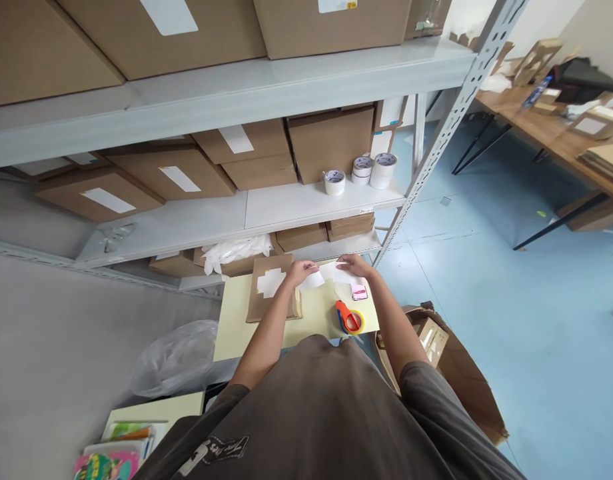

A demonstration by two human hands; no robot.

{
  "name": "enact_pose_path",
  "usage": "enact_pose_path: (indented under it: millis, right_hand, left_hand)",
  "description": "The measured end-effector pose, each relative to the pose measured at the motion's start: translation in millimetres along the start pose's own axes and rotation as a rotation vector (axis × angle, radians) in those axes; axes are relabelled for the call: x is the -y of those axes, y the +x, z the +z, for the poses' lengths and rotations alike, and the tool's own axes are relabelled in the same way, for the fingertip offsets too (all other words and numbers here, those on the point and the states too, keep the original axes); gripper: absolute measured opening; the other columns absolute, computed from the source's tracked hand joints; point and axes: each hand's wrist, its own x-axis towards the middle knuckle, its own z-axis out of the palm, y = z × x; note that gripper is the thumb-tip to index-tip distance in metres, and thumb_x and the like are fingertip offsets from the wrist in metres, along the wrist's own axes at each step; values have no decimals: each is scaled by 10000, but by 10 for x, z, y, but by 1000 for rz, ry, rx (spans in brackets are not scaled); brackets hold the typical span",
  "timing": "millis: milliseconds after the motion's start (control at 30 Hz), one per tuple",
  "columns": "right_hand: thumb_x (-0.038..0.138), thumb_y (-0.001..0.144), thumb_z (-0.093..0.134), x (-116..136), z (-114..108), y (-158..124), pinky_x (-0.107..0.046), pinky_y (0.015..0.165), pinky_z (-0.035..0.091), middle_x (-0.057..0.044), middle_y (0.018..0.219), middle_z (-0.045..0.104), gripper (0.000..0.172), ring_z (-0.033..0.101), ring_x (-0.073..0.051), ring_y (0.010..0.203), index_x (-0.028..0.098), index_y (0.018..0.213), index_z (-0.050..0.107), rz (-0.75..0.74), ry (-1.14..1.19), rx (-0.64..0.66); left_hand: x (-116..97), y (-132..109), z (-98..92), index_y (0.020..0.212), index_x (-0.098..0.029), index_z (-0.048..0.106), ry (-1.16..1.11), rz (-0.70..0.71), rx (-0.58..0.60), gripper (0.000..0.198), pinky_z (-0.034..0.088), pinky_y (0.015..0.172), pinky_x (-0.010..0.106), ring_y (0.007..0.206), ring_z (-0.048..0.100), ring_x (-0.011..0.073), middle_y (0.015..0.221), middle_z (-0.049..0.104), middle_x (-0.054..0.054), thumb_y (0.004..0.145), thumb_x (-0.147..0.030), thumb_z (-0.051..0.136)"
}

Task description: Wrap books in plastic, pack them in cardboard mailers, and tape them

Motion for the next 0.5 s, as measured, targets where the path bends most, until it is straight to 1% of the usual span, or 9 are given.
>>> enact_pose_path:
  millis: [67,133,200,267,333,400,433,500]
  right_hand:
    - [615,762,798,-47,-69,-69,-321,666,529,-29,806,755,419,652,-214,716,213,876,762,52,32,-29]
    - [582,770,780,-72,-104,-132,-336,678,541,-38,821,766,379,671,-227,732,219,874,749,82,49,-72]
    - [545,773,777,-72,-99,-183,-351,709,553,-49,854,784,344,694,-242,771,222,889,748,73,37,-121]
    - [514,762,791,-46,-61,-219,-360,744,556,-53,870,796,319,707,-250,797,226,891,749,53,-4,-167]
    - [509,759,807,-2,-6,-243,-358,752,552,-49,848,798,302,709,-248,789,230,859,743,43,-52,-201]
    - [521,771,814,59,51,-254,-348,739,547,-42,817,793,301,705,-238,766,233,817,740,35,-85,-206]
    - [526,778,814,94,81,-251,-342,733,545,-40,805,790,303,703,-233,758,233,803,745,25,-95,-197]
    - [527,783,822,176,157,-217,-334,736,544,-43,801,787,302,702,-227,759,231,786,762,-8,-110,-164]
  left_hand:
    - [39,91,88,881,-195,836,35,-7,-22,281,524,792,296,859,705,220,863,805,34,850,-467,775]
    - [30,202,216,902,-194,831,95,-13,-46,238,540,859,318,905,719,233,893,806,47,880,-423,771]
    - [-25,307,354,989,-198,833,171,19,-110,195,537,986,366,1037,726,264,1029,816,84,874,-353,807]
    - [-106,376,467,1104,-210,826,234,82,-205,267,482,1132,424,1222,685,299,1206,794,126,847,-279,847]
    - [-177,384,523,1179,-224,813,231,141,-263,330,425,1216,460,1337,629,311,1298,766,139,851,-240,839]
    - [-208,322,503,1186,-221,815,134,157,-236,303,447,1202,458,1320,643,299,1287,771,138,884,-246,795]
    - [-204,266,463,1179,-211,817,61,150,-186,294,481,1165,446,1268,672,289,1255,782,139,892,-260,780]
    - [-164,106,332,1170,-182,820,-92,121,-20,320,540,1063,414,1135,720,267,1173,804,141,873,-294,787]
